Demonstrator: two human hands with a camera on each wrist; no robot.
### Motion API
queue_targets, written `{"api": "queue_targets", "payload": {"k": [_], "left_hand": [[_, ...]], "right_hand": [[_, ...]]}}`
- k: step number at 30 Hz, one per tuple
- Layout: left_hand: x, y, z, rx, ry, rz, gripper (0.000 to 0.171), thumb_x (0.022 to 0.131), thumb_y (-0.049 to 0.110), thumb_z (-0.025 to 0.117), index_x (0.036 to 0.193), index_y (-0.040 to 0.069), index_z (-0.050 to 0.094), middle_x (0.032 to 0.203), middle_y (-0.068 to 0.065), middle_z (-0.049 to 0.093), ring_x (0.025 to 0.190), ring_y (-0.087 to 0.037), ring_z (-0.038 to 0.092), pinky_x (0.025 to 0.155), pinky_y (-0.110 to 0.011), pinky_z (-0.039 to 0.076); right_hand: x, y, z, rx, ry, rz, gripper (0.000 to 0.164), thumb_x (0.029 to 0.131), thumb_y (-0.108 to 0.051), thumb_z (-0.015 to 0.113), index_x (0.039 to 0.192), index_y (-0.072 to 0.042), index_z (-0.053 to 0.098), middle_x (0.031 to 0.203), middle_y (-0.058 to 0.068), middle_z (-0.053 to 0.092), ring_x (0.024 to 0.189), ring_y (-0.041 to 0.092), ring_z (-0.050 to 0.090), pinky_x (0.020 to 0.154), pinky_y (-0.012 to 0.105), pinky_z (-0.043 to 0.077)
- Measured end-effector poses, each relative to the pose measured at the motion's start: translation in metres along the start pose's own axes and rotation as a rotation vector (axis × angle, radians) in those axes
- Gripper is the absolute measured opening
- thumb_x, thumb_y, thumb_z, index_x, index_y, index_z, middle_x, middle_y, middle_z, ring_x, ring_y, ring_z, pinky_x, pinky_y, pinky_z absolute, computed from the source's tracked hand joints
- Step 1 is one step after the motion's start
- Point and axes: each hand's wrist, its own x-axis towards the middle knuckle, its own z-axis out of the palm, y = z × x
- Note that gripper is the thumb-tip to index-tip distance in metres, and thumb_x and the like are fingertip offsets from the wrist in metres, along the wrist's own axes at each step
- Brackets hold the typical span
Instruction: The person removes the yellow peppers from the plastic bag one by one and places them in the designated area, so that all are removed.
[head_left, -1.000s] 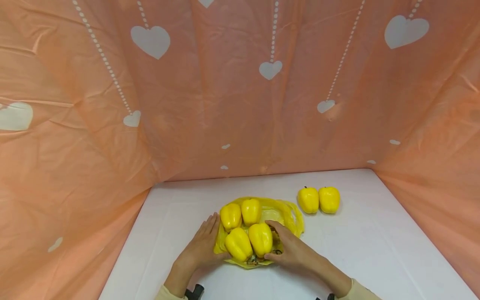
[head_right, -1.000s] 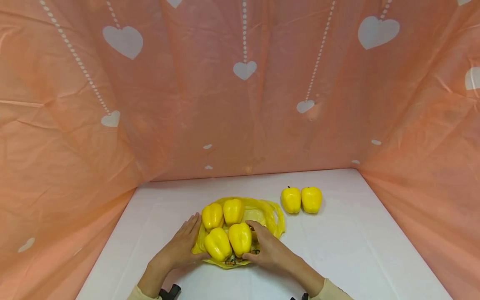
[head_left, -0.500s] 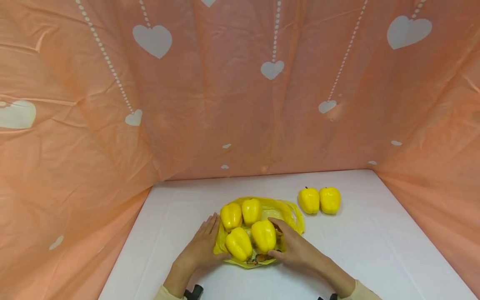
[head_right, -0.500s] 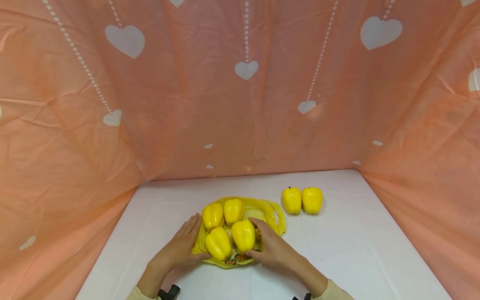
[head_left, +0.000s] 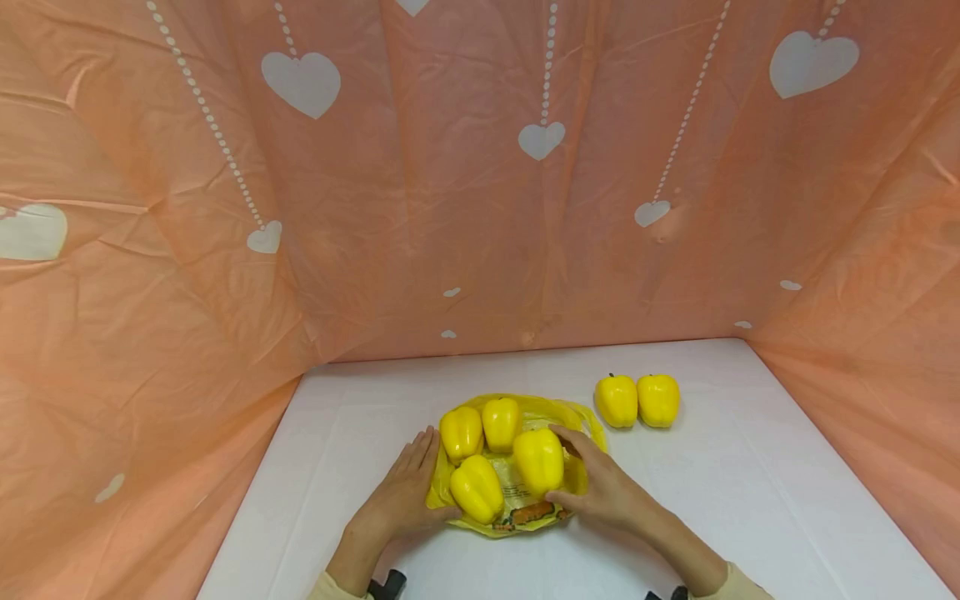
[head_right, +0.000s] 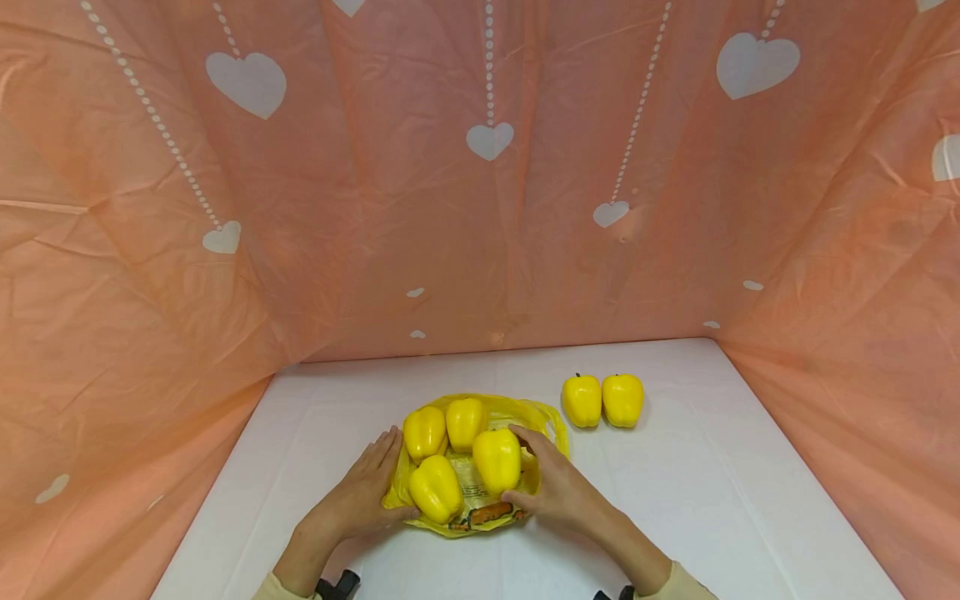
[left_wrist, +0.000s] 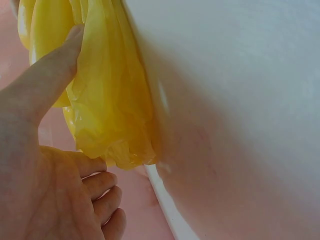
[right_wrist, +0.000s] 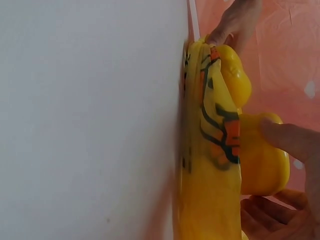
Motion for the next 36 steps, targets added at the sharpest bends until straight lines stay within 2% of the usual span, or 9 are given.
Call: {"api": "queue_targets", "payload": {"k": [9,21,28,36], "left_hand": [[-0.002,0.002,-0.002,-0.002,0.0,0.007,0.121,0.086,0.051,0.087,0.165,-0.013,0.021,0.175,-0.03,0.017,0.163,-0.043,0.018,0.134,-0.056,0.018],[-0.001,0.004,-0.003,-0.016,0.0,0.0,0.123,0.084,0.05,0.089,0.165,-0.013,0.021,0.175,-0.029,0.017,0.163,-0.042,0.019,0.134,-0.055,0.018],[0.0,0.004,-0.002,-0.009,-0.006,-0.01,0.123,0.084,0.049,0.089,0.165,-0.012,0.02,0.176,-0.028,0.016,0.164,-0.041,0.019,0.134,-0.054,0.018],[0.0,0.004,-0.002,-0.002,-0.003,-0.017,0.123,0.084,0.05,0.089,0.166,-0.011,0.021,0.176,-0.028,0.016,0.164,-0.041,0.019,0.134,-0.054,0.019]], "right_hand": [[-0.003,0.004,-0.006,0.011,0.021,0.021,0.094,0.086,-0.031,0.093,0.161,-0.009,0.041,0.154,0.016,0.057,0.14,0.037,0.058,0.117,0.06,0.047],[-0.01,0.009,-0.021,0.064,0.064,-0.018,0.092,0.087,-0.017,0.092,0.162,-0.005,0.039,0.158,0.021,0.051,0.139,0.041,0.057,0.113,0.058,0.049],[-0.014,0.013,-0.028,0.026,0.088,0.017,0.091,0.088,-0.02,0.091,0.162,-0.006,0.04,0.16,0.022,0.05,0.137,0.042,0.059,0.113,0.058,0.05],[-0.016,0.014,-0.037,0.041,0.112,0.012,0.091,0.088,-0.019,0.091,0.162,-0.003,0.039,0.164,0.024,0.044,0.139,0.045,0.056,0.113,0.056,0.049]]}}
